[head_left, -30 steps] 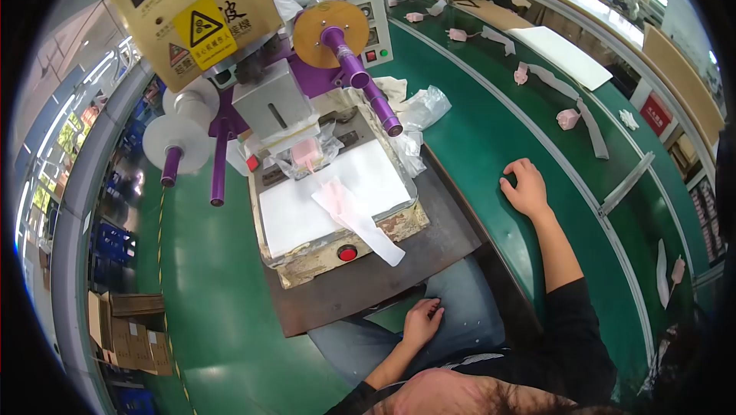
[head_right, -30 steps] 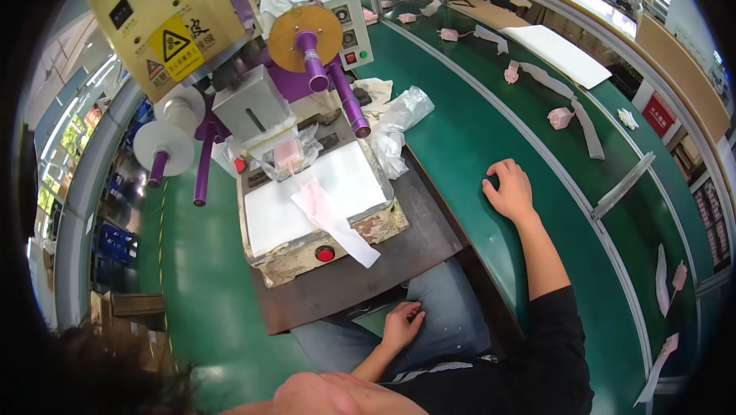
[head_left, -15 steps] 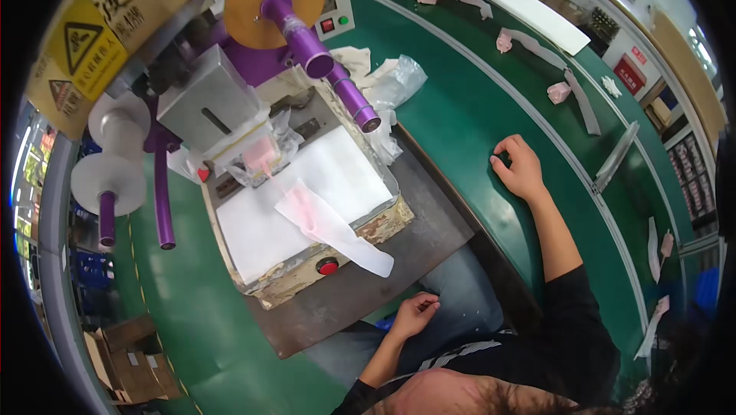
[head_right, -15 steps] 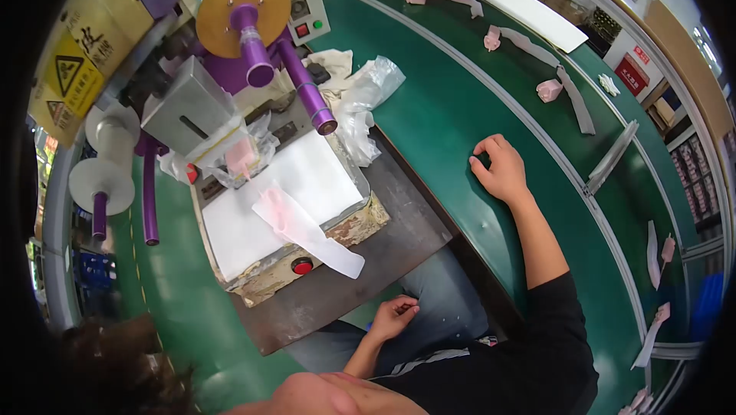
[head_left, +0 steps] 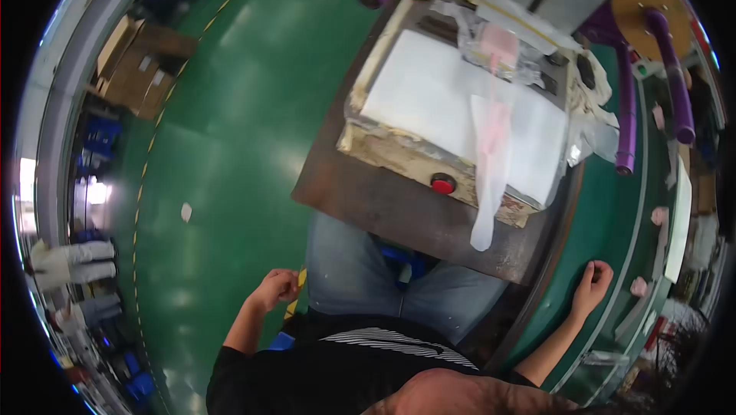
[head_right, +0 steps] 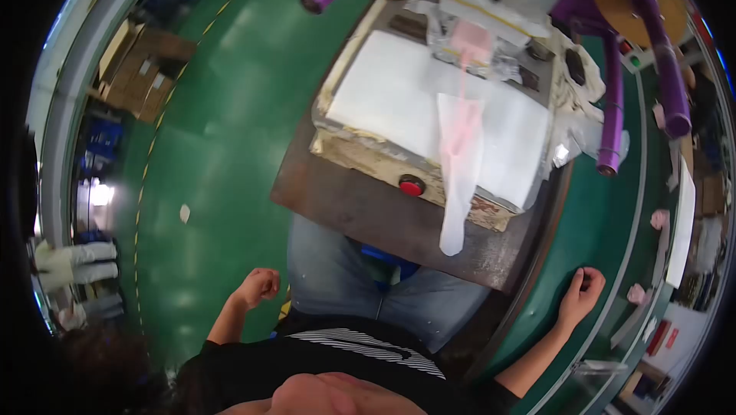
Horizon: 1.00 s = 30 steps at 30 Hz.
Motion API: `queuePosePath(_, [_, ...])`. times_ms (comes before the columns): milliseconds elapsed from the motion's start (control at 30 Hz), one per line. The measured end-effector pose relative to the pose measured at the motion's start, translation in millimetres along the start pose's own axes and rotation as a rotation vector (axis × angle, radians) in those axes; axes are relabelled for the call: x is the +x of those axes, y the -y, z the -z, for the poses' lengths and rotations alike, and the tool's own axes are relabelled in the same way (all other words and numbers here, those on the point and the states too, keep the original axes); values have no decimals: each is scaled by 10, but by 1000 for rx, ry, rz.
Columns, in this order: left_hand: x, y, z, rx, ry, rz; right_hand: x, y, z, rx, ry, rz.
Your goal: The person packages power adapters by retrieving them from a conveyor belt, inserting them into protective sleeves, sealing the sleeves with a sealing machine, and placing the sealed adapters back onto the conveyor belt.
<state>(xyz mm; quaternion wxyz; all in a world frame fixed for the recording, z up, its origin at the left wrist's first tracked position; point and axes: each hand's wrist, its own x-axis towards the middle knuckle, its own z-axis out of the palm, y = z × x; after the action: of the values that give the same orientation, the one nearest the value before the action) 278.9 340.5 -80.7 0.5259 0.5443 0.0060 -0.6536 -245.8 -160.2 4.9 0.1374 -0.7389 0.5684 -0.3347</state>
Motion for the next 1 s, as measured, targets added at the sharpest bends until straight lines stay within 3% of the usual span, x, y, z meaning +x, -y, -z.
queuePosePath(67, [-167, 872, 559, 424, -428, 531, -1, -48, 3, -36, 4, -18])
queuePosePath(100, [-238, 1309, 729, 574, -524, 755, -2, -72, 0, -43, 3, -9])
queuePosePath(167, [-421, 2170, 805, 636, -467, 862, -23, -94, -1, -66, -15, -4])
queuePosePath(267, [-416, 2548, 637, 537, -434, 795, -29, 17, -5, -124, -22, -11])
queuePosePath(533, [16, 2270, 555, 449, -492, 540, -11, 138, -25, -115, -32, 12])
queuePosePath(1000, [191, 2136, 724, 537, -464, 540, -26, 189, -20, -121, -67, -13])
